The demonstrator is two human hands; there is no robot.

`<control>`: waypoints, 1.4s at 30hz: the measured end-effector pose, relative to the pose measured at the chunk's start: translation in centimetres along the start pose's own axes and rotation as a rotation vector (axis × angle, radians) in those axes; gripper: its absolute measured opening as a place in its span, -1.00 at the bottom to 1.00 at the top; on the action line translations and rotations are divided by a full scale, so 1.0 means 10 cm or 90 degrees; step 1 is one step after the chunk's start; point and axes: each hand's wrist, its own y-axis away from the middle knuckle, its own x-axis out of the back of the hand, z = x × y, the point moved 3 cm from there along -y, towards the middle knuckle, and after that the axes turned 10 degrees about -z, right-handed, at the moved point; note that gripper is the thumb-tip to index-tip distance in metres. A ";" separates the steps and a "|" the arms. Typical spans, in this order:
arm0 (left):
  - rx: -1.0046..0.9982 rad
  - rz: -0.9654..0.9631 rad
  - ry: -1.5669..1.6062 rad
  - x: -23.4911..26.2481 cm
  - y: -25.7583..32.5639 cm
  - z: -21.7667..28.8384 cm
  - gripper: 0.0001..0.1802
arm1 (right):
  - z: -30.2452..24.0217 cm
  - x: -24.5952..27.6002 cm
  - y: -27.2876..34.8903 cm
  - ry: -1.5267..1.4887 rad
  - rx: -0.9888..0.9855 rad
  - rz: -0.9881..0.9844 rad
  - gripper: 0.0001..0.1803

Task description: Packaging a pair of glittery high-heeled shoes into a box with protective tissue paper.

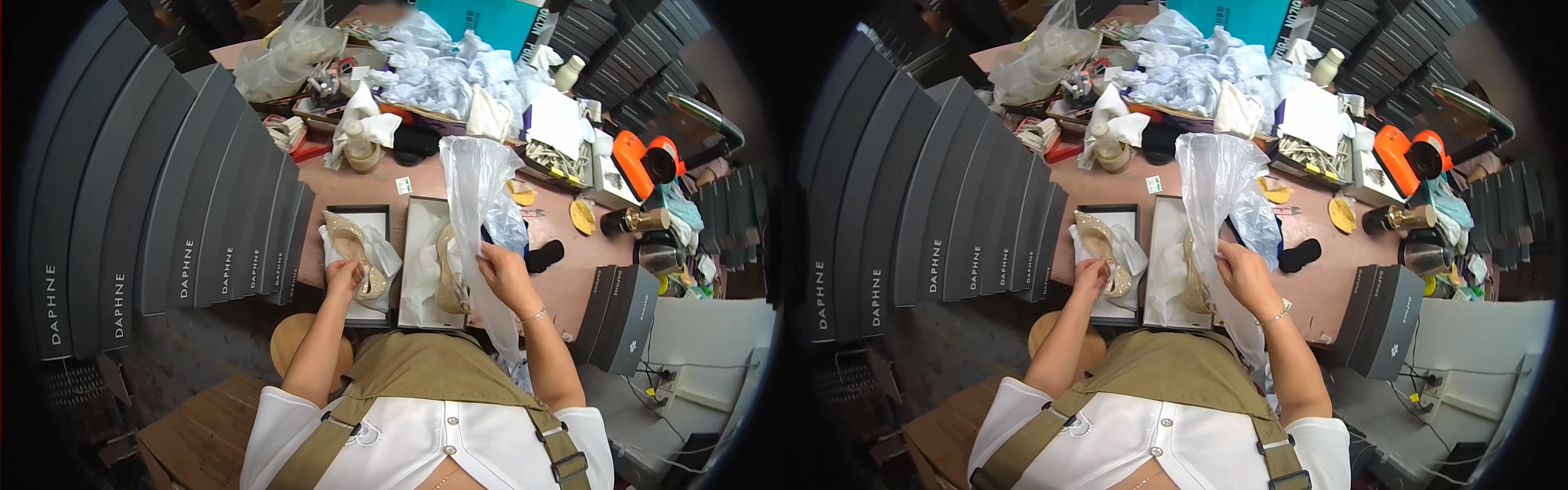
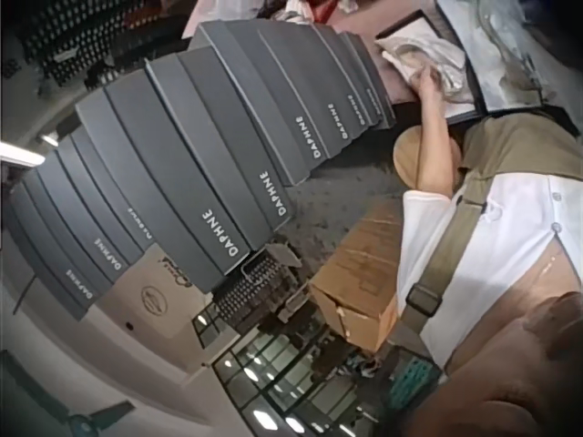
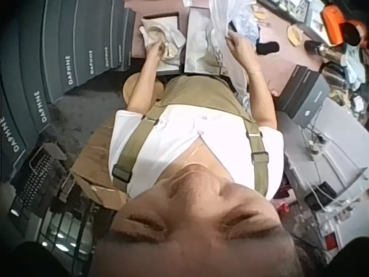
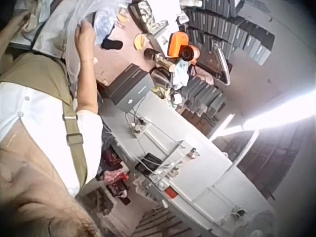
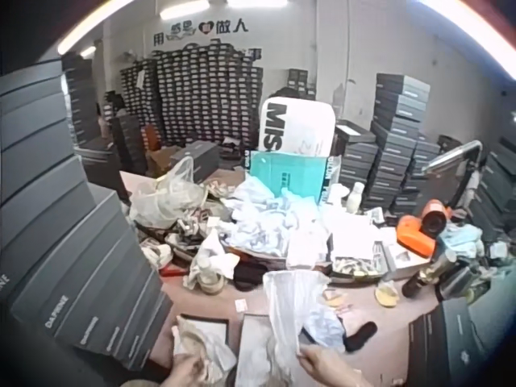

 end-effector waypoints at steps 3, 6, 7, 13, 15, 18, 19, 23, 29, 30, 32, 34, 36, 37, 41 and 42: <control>0.032 -0.084 -0.024 0.05 -0.07 -0.10 -0.76 | -0.15 0.03 -0.12 0.121 0.035 -0.019 -0.57; 0.012 -0.124 0.135 -0.29 0.21 0.11 -0.70 | -0.31 0.04 -0.31 0.279 0.019 -0.080 -0.67; -0.021 -0.181 0.195 -0.32 0.31 0.15 -0.65 | -0.36 0.09 -0.38 0.332 0.044 -0.069 -0.71; -0.055 -0.516 0.087 -0.49 1.60 0.82 -0.21 | -0.56 -0.03 -0.69 0.358 0.180 -0.090 -0.85; 0.076 -0.698 0.057 -0.38 1.63 0.74 -0.19 | -0.74 -0.08 -0.66 0.255 0.139 -0.148 -0.77; 0.263 -0.724 -0.028 -0.75 1.93 0.84 -0.10 | -0.94 -0.20 -0.51 0.100 0.117 -0.208 -0.62; 0.284 -0.722 0.049 -0.78 1.90 0.72 -0.10 | -1.01 -0.24 -0.39 0.094 0.091 -0.220 -0.61; 0.285 -0.623 0.100 -0.84 1.73 0.28 -0.20 | -1.07 -0.35 0.02 -0.033 0.031 -0.256 -0.62; 0.208 -0.552 0.146 -1.17 1.68 0.28 -0.38 | -0.96 -0.25 0.49 -0.252 -0.061 -0.166 -0.72; 0.157 -0.549 0.122 -1.23 1.68 0.26 -0.40 | -0.91 -0.19 0.56 -0.214 -0.085 -0.139 -0.73; 0.099 -0.541 0.020 -1.34 1.70 0.23 -0.37 | -0.80 -0.11 0.71 -0.196 -0.117 -0.091 -0.76; 0.076 -0.565 -0.029 -1.48 1.74 0.18 -0.34 | -0.68 -0.06 0.88 -0.236 -0.142 -0.046 -0.78; 0.086 -0.623 -0.026 -1.64 1.79 0.13 -0.31 | -0.58 0.07 1.03 -0.285 -0.190 -0.050 -0.79; 0.097 -0.663 -0.099 -1.71 1.80 0.11 -0.28 | -0.52 0.13 1.10 -0.310 -0.217 -0.051 -0.80; 0.163 -0.782 -0.406 -2.01 1.91 0.08 -0.27 | -0.28 0.19 1.37 -0.294 -0.087 -0.046 -0.79; 0.182 -0.764 -0.453 -2.06 1.90 0.08 -0.32 | -0.21 0.20 1.42 -0.364 -0.115 -0.039 -0.78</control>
